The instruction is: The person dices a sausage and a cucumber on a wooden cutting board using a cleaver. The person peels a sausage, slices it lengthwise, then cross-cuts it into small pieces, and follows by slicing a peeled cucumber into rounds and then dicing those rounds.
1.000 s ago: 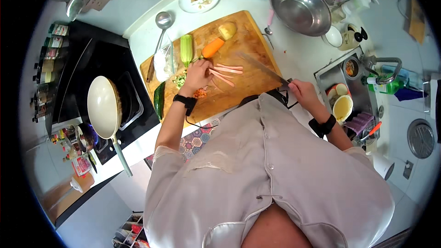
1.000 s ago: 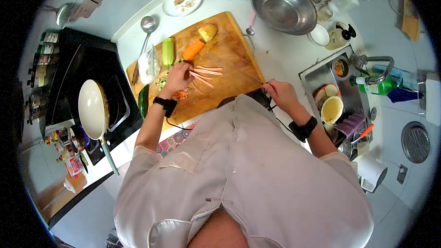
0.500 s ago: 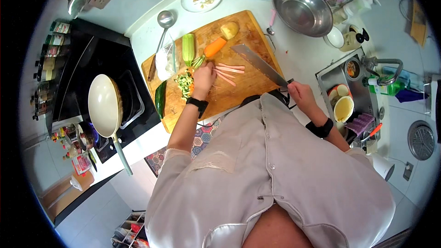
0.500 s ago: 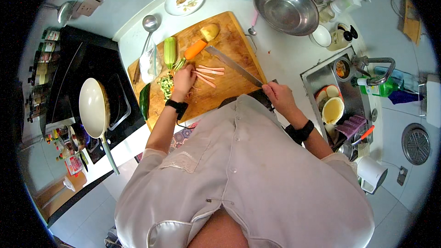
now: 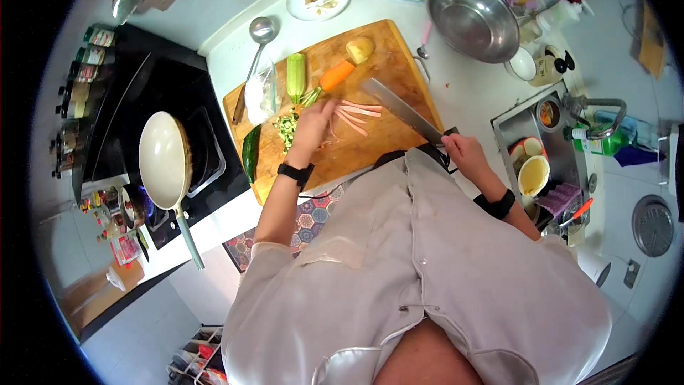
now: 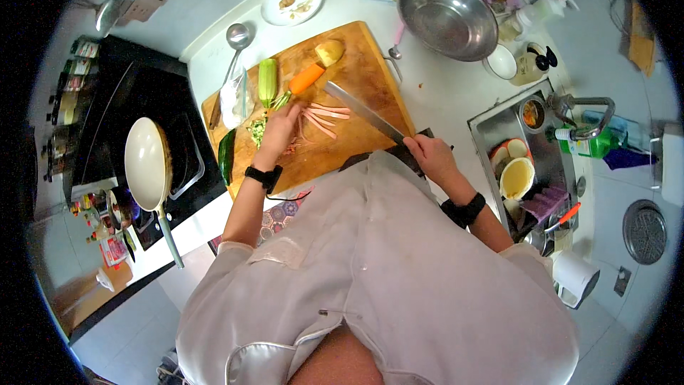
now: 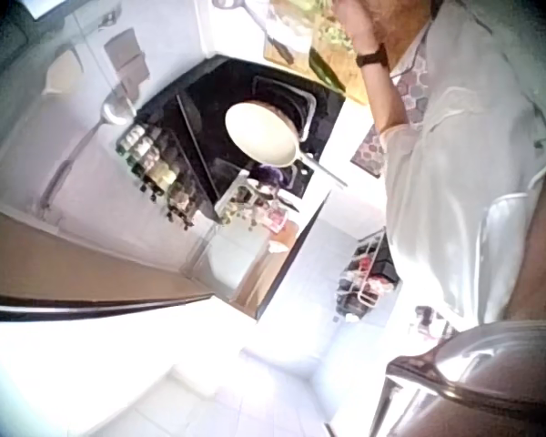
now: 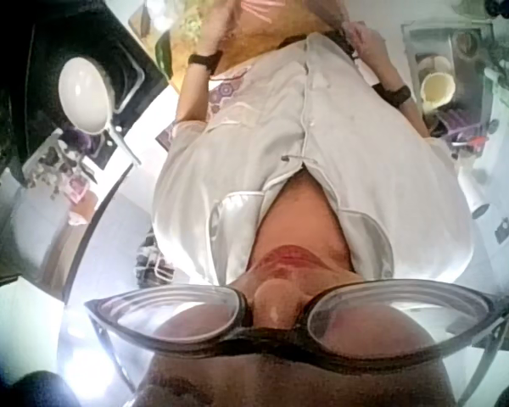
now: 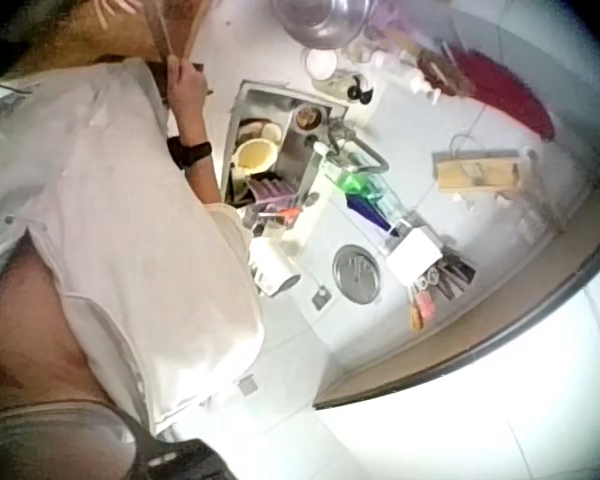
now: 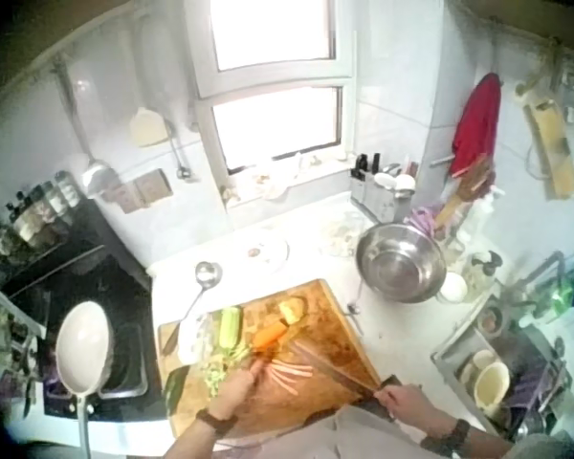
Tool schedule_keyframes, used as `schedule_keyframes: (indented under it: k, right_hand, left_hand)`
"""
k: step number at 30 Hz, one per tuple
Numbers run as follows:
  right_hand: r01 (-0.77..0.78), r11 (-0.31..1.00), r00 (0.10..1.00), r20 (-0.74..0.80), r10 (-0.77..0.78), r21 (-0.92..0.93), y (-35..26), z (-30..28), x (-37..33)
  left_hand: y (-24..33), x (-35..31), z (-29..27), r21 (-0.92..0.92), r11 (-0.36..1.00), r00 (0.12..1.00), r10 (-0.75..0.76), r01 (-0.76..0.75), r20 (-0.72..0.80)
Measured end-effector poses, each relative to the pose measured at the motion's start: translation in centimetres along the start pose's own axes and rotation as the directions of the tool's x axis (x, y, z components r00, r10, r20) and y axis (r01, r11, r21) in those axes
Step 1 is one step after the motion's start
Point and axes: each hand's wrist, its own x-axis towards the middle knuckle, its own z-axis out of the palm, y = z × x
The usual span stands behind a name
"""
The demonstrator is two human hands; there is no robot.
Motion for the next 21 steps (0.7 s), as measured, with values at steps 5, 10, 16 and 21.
schedule_keyframes:
  k: [5, 10, 16, 21]
  right_hand:
    - [-0.082, 0.997, 0.996, 0.035, 0.082, -0.001, 0.0, 0.1, -0.2]
    - [-0.114, 0.993, 0.993, 0.016, 0.113, 0.011, 0.5, 0.6, -0.1]
    - [-0.191, 0.980, 0.982, 0.019, 0.190, 0.053, 1.1, 0.8, 0.2]
    - [-0.218, 0.975, 0.975, 0.044, 0.217, 0.040, 0.8, 0.6, 0.4]
  left_hand:
    - [-0.8, -0.7, -0.8, 0.049, 0.938, 0.931, 0.334, -0.344, 0.149]
    - [-2.1, -1.1, 1.3, 0.091, 0.939, 0.939, 0.317, -0.330, 0.133]
    - [0.3, 0.5, 1.5, -0.065, 0.924, 0.926, 0.374, -0.376, -0.047]
    - [0.2, 1.9, 1.8, -0.121, 0.911, 0.918, 0.395, -0.395, -0.023]
